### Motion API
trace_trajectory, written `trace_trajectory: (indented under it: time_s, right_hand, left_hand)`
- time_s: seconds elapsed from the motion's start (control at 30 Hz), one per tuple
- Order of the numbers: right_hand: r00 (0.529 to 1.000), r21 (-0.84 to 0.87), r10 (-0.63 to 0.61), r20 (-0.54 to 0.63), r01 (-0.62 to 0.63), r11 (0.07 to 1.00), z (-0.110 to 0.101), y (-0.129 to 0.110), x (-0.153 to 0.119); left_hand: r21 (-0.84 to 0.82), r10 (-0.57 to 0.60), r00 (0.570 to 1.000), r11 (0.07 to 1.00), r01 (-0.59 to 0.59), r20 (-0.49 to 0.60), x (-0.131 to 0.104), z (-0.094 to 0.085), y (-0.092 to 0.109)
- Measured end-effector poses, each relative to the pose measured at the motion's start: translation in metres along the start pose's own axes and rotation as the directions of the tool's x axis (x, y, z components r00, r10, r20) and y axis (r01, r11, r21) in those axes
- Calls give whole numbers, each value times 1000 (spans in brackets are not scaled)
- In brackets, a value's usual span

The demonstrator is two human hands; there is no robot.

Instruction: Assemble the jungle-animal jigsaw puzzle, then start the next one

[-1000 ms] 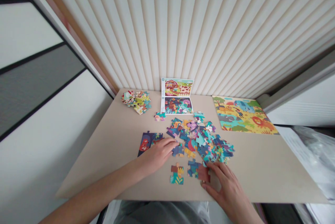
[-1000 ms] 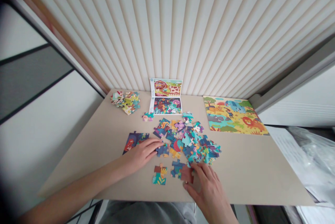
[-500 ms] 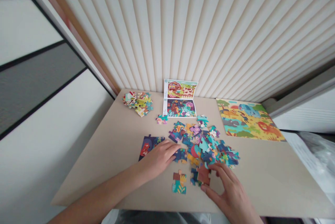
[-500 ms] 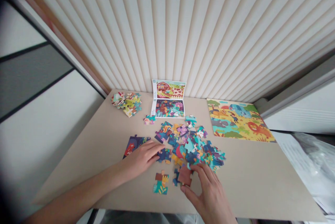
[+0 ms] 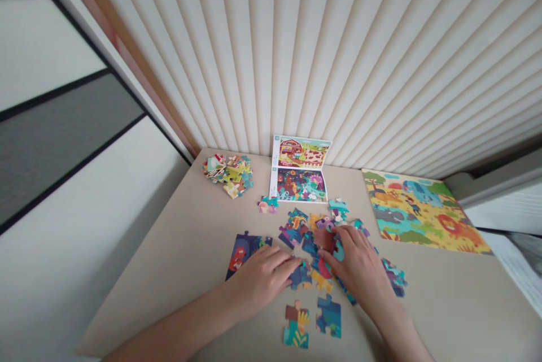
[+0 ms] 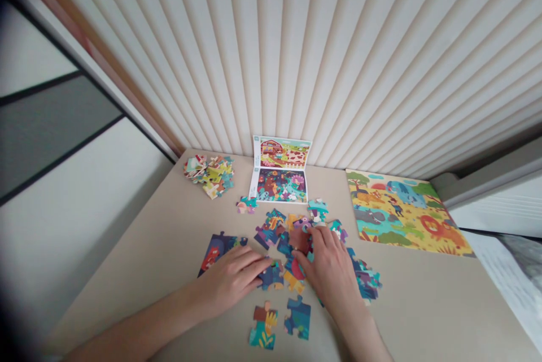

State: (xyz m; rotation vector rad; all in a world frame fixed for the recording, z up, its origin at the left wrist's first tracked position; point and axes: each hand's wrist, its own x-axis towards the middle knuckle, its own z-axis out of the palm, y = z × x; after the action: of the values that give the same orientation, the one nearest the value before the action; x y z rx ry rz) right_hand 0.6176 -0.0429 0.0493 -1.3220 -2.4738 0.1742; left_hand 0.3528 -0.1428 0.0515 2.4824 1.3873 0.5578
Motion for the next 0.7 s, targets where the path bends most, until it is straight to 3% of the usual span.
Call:
trace_trajectory:
  time_s: [0.23,0.43,0.7]
  right_hand:
    - [998,137,-14,-55,21,990,5,-1,-10]
    - [989,372,-142,44,116,921,-1,-29,-9]
    - [994,686,-5,106,-70,724,3,-41,-10]
  left_hand:
    - [-8,26,997,1000,-26,-76,-4,-2,-3]
    - [-139,-64,984,989,40,-169,-6,0,-11]
    - [-172,-97,934,984,39,-343,-8,4,-19]
